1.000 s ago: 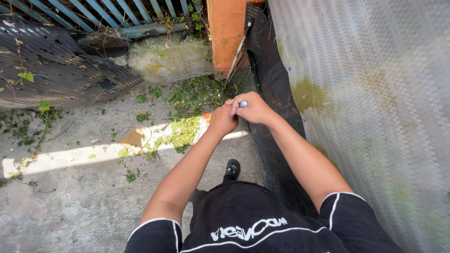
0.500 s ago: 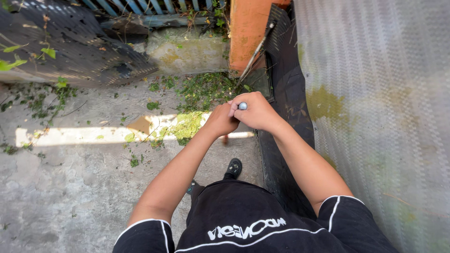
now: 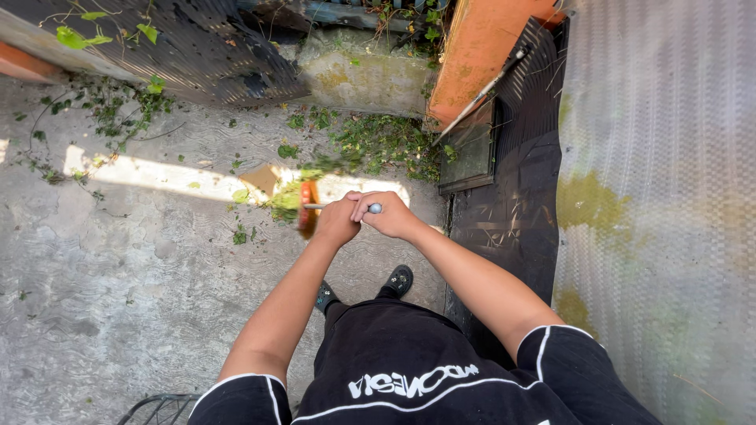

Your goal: The person moves metal chair frames, a broom, and a long metal pipe in an outdoor paved area by hand, occasionally clearing plastic sheeting.

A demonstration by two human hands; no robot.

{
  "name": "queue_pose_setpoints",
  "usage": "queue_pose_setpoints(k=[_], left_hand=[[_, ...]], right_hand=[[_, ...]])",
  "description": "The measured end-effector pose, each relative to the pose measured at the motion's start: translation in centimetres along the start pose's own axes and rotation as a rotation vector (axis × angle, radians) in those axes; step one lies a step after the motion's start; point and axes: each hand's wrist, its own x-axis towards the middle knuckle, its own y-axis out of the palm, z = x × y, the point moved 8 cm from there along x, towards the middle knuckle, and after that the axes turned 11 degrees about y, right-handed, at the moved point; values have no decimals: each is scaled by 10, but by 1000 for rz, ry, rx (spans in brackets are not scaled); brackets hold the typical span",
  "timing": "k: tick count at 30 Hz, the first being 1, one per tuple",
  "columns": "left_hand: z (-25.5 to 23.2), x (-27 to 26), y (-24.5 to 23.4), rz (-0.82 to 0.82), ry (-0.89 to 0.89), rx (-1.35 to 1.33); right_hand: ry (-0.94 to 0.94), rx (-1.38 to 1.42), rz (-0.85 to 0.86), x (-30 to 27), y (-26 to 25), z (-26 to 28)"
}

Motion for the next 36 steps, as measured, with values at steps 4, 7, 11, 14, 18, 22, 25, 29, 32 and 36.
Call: queue_pose_setpoints(k=[4, 7, 11, 14, 18, 22, 25, 29, 32, 36], left_hand=[[8, -3, -5, -28, -18, -42], [-20, 3, -32, -102, 96, -43], [-84, 11, -86, -171, 253, -100], [-127, 23, -113, -216, 282, -256], [-153, 58, -104, -239, 318, -343], [-152, 101, -67, -238, 301, -422], [-141, 129, -35, -198, 262, -496], [-123, 158, -10, -75, 267, -371], [-107, 170, -14, -75, 310, -238], [-81, 183, -30, -21, 323, -145]], right_hand=[[-11, -25, -13, 2, 1, 4], [-35, -78, -29, -3, -18, 40], [-55, -156, -58, -19, -57, 113], [62, -181, -103, -33, -84, 155], [32, -395, -197, -47, -113, 195], [39, -532, -284, -42, -134, 191], [73, -565, -328, -30, -147, 164], [218, -433, -333, -9, -166, 108], [11, -325, -313, 11, -176, 92], [-3, -172, -259, 36, -181, 73]])
